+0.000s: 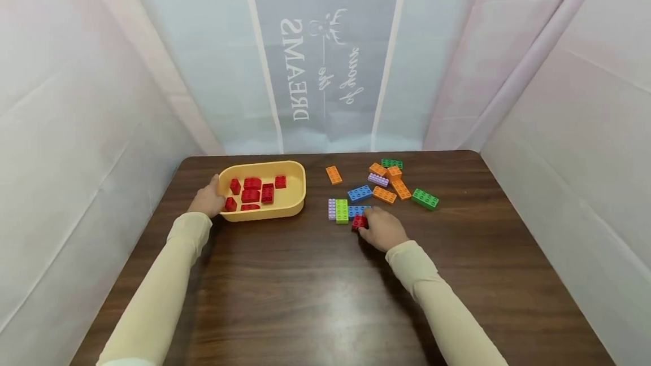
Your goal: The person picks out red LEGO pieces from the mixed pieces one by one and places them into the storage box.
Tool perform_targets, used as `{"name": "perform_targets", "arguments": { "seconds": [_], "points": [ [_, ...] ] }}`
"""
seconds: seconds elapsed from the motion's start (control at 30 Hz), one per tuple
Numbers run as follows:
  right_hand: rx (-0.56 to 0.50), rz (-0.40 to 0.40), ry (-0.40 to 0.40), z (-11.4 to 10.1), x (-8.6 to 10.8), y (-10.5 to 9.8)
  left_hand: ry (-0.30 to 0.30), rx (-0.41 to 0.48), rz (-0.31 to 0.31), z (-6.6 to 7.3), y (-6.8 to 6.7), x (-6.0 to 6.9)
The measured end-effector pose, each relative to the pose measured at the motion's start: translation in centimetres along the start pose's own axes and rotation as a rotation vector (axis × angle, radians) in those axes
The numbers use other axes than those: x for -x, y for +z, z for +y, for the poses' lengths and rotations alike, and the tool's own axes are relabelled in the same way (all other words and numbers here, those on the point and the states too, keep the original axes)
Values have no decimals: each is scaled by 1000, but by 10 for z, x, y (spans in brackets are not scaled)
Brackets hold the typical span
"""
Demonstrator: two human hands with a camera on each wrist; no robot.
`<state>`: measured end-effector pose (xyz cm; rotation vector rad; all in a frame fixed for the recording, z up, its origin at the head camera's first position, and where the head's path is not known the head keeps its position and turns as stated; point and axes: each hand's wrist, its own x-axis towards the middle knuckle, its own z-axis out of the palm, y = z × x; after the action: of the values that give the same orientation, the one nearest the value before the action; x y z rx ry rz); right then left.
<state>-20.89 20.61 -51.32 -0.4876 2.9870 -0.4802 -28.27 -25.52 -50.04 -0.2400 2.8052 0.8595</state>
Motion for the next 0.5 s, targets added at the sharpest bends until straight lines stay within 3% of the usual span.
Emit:
{"name": "perform_targets", "arguments": {
  "seconds": [0.3,0.5],
  "points": [
    [-30,13,-62,-11,-23,-21,10,1,14,-3,1,-2],
    [-15,80,-147,-23,-40,-23,11,19,29,-2,4,-2]
  ]
}}
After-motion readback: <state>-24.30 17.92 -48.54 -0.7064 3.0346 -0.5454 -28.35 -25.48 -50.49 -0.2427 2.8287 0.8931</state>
